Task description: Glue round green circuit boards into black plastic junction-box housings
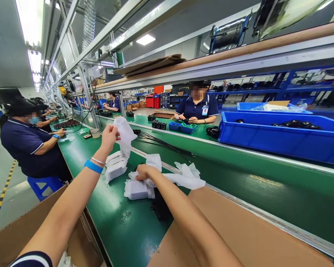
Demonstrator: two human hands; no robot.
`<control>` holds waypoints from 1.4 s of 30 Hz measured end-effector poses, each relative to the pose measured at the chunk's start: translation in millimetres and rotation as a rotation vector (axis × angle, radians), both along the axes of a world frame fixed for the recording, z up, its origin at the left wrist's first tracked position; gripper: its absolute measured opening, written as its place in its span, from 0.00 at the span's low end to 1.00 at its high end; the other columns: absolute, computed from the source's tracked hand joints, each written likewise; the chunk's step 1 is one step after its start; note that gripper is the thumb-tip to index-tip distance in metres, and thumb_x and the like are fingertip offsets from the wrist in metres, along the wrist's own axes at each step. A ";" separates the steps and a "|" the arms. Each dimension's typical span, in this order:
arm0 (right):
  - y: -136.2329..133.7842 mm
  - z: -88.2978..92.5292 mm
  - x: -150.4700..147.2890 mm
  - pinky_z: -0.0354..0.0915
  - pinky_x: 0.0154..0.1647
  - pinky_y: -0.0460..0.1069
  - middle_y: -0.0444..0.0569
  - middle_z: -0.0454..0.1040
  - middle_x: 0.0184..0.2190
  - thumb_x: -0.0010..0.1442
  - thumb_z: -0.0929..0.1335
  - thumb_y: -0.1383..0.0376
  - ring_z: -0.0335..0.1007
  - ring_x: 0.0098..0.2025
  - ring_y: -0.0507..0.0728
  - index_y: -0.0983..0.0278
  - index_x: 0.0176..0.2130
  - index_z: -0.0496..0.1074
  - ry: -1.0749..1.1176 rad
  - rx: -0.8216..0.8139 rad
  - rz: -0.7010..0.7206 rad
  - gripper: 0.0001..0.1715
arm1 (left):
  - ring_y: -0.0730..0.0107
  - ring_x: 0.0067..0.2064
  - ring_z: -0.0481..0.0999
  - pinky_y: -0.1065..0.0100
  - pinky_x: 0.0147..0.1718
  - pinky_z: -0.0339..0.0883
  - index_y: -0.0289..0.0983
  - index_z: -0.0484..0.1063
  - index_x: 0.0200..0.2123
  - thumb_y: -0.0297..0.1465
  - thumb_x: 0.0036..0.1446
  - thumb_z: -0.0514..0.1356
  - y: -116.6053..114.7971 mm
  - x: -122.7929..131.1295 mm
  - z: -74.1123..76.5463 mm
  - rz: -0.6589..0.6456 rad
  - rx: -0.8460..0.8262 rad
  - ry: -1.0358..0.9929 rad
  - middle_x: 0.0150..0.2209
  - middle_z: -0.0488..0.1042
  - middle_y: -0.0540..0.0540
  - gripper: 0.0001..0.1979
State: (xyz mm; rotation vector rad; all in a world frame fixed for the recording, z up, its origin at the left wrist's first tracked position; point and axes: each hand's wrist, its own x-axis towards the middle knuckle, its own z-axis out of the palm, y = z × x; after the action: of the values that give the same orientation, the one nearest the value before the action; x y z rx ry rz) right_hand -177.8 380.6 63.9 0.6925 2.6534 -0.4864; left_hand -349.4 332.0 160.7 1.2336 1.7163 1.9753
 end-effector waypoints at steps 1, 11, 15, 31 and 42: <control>-3.7 -1.5 -2.5 0.69 0.45 0.55 0.50 0.72 0.45 0.64 0.66 0.59 0.71 0.44 0.56 0.67 0.46 0.70 -0.001 -0.001 0.001 0.15 | 0.73 0.33 0.73 0.70 0.28 0.71 0.33 0.68 0.47 0.36 0.65 0.55 -1.9 -0.9 2.9 -0.005 0.002 0.002 0.39 0.72 0.46 0.13; 9.8 56.6 31.9 0.69 0.44 0.54 0.49 0.72 0.43 0.65 0.64 0.58 0.70 0.43 0.57 0.68 0.47 0.69 0.319 0.043 -0.025 0.17 | 0.75 0.29 0.73 0.71 0.27 0.71 0.31 0.70 0.39 0.32 0.63 0.59 -43.9 -8.6 -40.5 -0.164 -0.282 0.102 0.33 0.72 0.49 0.08; 0.2 53.9 19.5 0.70 0.41 0.53 0.49 0.72 0.41 0.65 0.65 0.58 0.71 0.40 0.55 0.68 0.45 0.70 0.275 0.026 -0.062 0.16 | 0.76 0.28 0.72 0.72 0.27 0.70 0.32 0.70 0.40 0.33 0.64 0.58 -38.2 -4.0 -35.1 -0.167 -0.220 0.085 0.32 0.72 0.49 0.09; 1.9 75.8 35.9 0.65 0.40 0.49 0.46 0.76 0.34 0.59 0.66 0.59 0.70 0.38 0.57 0.67 0.33 0.73 0.646 0.028 -0.196 0.13 | 0.78 0.24 0.70 0.73 0.24 0.68 0.31 0.72 0.36 0.33 0.62 0.60 -64.5 -9.3 -40.4 -0.093 -0.307 0.254 0.27 0.71 0.52 0.09; 14.1 146.9 11.1 0.64 0.48 0.56 0.57 0.72 0.45 0.64 0.57 0.49 0.68 0.48 0.62 0.67 0.51 0.65 1.457 0.339 -0.380 0.29 | 0.78 0.25 0.72 0.77 0.24 0.66 0.33 0.72 0.36 0.20 0.56 0.56 -36.4 29.4 21.8 -0.155 -0.066 0.258 0.26 0.70 0.52 0.07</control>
State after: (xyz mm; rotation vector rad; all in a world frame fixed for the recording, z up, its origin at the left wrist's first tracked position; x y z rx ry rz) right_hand -166.8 394.6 210.8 1.3043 4.0243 -0.8908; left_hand -319.9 295.6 182.5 1.6034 1.7230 1.7204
